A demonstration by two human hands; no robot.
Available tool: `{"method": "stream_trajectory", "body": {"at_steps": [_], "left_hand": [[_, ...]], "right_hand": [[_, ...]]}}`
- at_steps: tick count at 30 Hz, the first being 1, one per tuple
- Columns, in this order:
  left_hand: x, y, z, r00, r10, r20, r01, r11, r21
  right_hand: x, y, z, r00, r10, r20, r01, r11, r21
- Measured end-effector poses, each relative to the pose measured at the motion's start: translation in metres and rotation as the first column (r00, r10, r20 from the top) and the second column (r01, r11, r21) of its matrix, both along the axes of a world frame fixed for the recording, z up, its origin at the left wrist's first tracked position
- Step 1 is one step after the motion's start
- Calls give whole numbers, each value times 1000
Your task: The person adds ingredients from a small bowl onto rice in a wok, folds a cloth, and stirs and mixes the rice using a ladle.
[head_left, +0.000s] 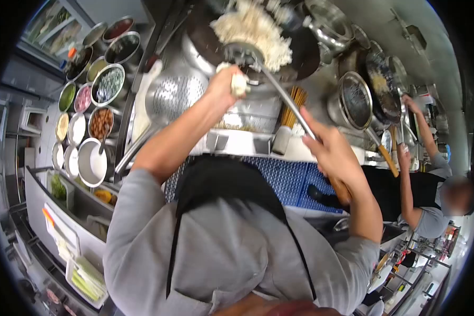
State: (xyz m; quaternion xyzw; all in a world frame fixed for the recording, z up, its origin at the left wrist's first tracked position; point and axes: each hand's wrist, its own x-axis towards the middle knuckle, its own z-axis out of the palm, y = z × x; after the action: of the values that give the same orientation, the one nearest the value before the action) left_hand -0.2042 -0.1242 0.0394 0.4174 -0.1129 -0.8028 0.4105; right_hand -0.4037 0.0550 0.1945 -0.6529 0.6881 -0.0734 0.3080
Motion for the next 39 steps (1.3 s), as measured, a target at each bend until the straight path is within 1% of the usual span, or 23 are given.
{"method": "stream_trajectory", "body": {"at_steps": [3,5,6,8,9,11,12,14,17,18,19,21,22,27,29,30,31,33,35,36,37,38,39], "left_hand": [[5,3,28,997,-75,-11,75,997,21],[2,-6,17,995,-85,-43,87,996,26],[-3,-5,-10,993,-90,-76,88,996,-32],[-9,22,-30,999,24,-31,-26,996,-84],[-6,42,-33,997,80,-12,-81,992,-94],[21,78,-34,999,-32,6,32,997,-76],[19,88,-5,999,41,33,-39,998,-52],[16,60,21,998,58,-3,-58,995,-79],[2,0,-7,997,79,8,-78,992,-102],[3,-5,1,999,24,24,-21,995,-100],[-2,3,6,995,92,44,-88,993,-77],[8,11,39,999,-43,31,44,999,-14],[6,4,42,998,-16,57,13,999,46],[-2,14,-33,997,71,-6,-72,993,-89],[15,47,-45,1000,-3,-7,2,997,-77],[21,60,-31,999,14,-33,-16,998,-63],[27,67,-10,998,34,-59,-36,999,-39],[20,39,18,990,133,-53,-133,991,10],[14,-10,-7,998,50,-23,-51,997,-61],[10,-23,-13,999,41,9,-40,996,-80],[5,-34,-18,999,33,41,-28,995,-96],[2,-41,-22,997,23,78,-15,994,-107],[-1,-45,-24,995,34,93,-25,996,-91]], "right_hand": [[-9,3,34,1000,28,9,-29,993,114],[-12,-15,14,983,141,-120,-139,990,24],[-10,-29,-21,962,135,-236,-169,977,-129],[10,-59,-66,950,40,-309,-94,982,-163],[12,-63,-88,956,29,-292,-104,964,-245],[16,-46,-68,985,15,-172,-70,945,-319],[15,-37,-60,991,6,-135,-49,947,-318],[10,-13,-47,998,1,-62,-19,960,-279],[7,-4,-25,1000,-5,10,7,988,-155],[2,6,-9,999,12,47,-8,997,-83],[-4,14,11,996,26,82,-23,999,-39],[-13,10,22,997,63,43,-62,998,-12],[-17,7,21,995,91,-37,-92,996,-21],[-6,-51,-63,964,-56,-260,2,979,-203],[7,-55,-69,969,-128,-213,73,966,-249],[1,-45,-69,993,-112,-36,91,927,-364],[10,-33,-50,930,-278,239,307,947,-94],[18,-20,-35,600,-438,669,477,868,141],[-5,-31,-32,94,-151,984,319,941,114],[-23,-45,-32,-28,53,998,213,976,-46],[-30,-51,-24,-29,112,993,253,962,-101],[-17,-66,-6,110,280,954,288,909,-301],[-10,-85,-5,392,378,839,380,764,-522]]}}
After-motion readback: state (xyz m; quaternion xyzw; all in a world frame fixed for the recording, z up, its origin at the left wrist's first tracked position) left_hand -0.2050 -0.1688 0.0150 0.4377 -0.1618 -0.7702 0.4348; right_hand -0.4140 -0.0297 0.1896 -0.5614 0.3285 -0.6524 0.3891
